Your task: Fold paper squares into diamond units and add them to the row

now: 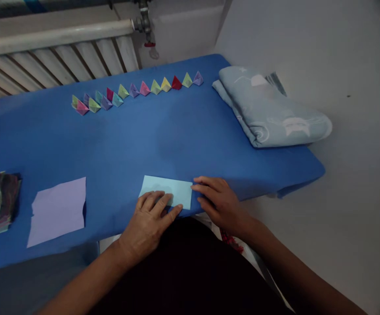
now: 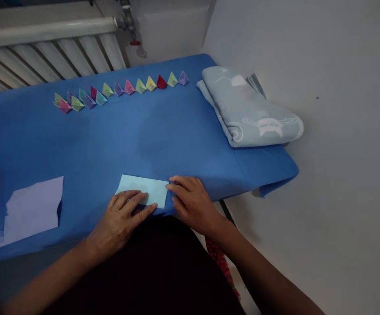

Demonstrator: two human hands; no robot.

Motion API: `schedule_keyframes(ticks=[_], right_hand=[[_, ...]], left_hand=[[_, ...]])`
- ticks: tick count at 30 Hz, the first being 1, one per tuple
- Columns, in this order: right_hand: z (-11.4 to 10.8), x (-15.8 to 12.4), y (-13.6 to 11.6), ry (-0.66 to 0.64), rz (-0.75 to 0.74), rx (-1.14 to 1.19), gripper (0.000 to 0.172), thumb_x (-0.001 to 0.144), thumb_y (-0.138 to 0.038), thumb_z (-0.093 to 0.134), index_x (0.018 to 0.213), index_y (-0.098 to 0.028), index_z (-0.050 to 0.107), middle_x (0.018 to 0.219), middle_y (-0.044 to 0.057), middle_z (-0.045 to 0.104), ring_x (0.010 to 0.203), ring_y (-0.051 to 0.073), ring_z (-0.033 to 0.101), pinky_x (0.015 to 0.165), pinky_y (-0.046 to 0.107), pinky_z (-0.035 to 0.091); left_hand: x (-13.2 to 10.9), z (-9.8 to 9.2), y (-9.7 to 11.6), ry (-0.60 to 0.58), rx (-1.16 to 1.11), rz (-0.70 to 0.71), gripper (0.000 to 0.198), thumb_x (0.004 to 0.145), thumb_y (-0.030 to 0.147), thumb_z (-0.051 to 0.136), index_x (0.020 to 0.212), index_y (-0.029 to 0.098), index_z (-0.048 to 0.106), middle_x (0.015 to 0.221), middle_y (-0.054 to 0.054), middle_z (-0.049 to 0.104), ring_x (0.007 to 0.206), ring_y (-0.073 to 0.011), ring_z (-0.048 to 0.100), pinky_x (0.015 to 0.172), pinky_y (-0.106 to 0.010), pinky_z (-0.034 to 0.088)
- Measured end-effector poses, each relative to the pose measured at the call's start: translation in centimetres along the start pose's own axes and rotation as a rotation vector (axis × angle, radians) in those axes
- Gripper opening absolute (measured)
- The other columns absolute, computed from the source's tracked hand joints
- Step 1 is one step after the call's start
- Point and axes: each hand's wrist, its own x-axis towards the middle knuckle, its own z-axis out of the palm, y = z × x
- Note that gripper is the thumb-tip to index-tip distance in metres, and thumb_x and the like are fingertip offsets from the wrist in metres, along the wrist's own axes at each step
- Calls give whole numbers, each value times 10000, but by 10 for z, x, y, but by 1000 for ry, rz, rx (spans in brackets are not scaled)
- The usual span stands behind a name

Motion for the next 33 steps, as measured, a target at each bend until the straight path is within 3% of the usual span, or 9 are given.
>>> schedule_keyframes(ticks=[7,11,18,22,27,33], right_hand=[[-6,5,-3,-149,-97,-38,317,828,-182,556,1141,-222,590,1333,102,511,1214,268,454,988,487,367],[-7,9,-6,-103,-25,-46,323,886,-250,541,1200,-178,551,1337,148,501,1202,269,464,977,476,387],[-3,39,-20,-209,100,-136,352,888,-218,513,1230,-140,544,1043,127,658,976,266,580,862,450,453],[-5,49,-24,-172,187,21,315,855,-173,523,1166,-167,567,1008,87,651,870,207,611,785,358,477],[-7,52,-24,-205,257,199,403,795,-115,542,1191,-190,556,1050,64,619,721,134,585,717,302,477],[-5,48,-22,-176,361,397,361,748,-31,482,1031,-211,618,947,3,592,624,85,539,608,240,448]], left_hand=[[0,0,4,-13,-43,-8,411,847,150,542,1251,226,560,1251,-131,557,1147,-297,492,994,-552,379],[-2,3,3,0,-45,-5,403,855,164,558,1253,224,550,1248,-128,568,1151,-288,503,1003,-545,379],[-1,2,2,64,-122,-62,313,891,207,538,1201,160,549,1174,-114,629,1106,-242,553,1021,-495,396],[1,2,2,102,-168,-102,286,879,205,558,1162,165,552,1116,-95,649,1059,-227,578,1006,-477,419],[-1,4,0,158,-177,-100,278,858,203,596,1121,142,531,1059,-100,634,1028,-223,576,989,-462,438],[0,6,2,203,-143,-103,277,843,223,623,1074,110,522,1035,-126,618,1001,-237,571,970,-467,452]])
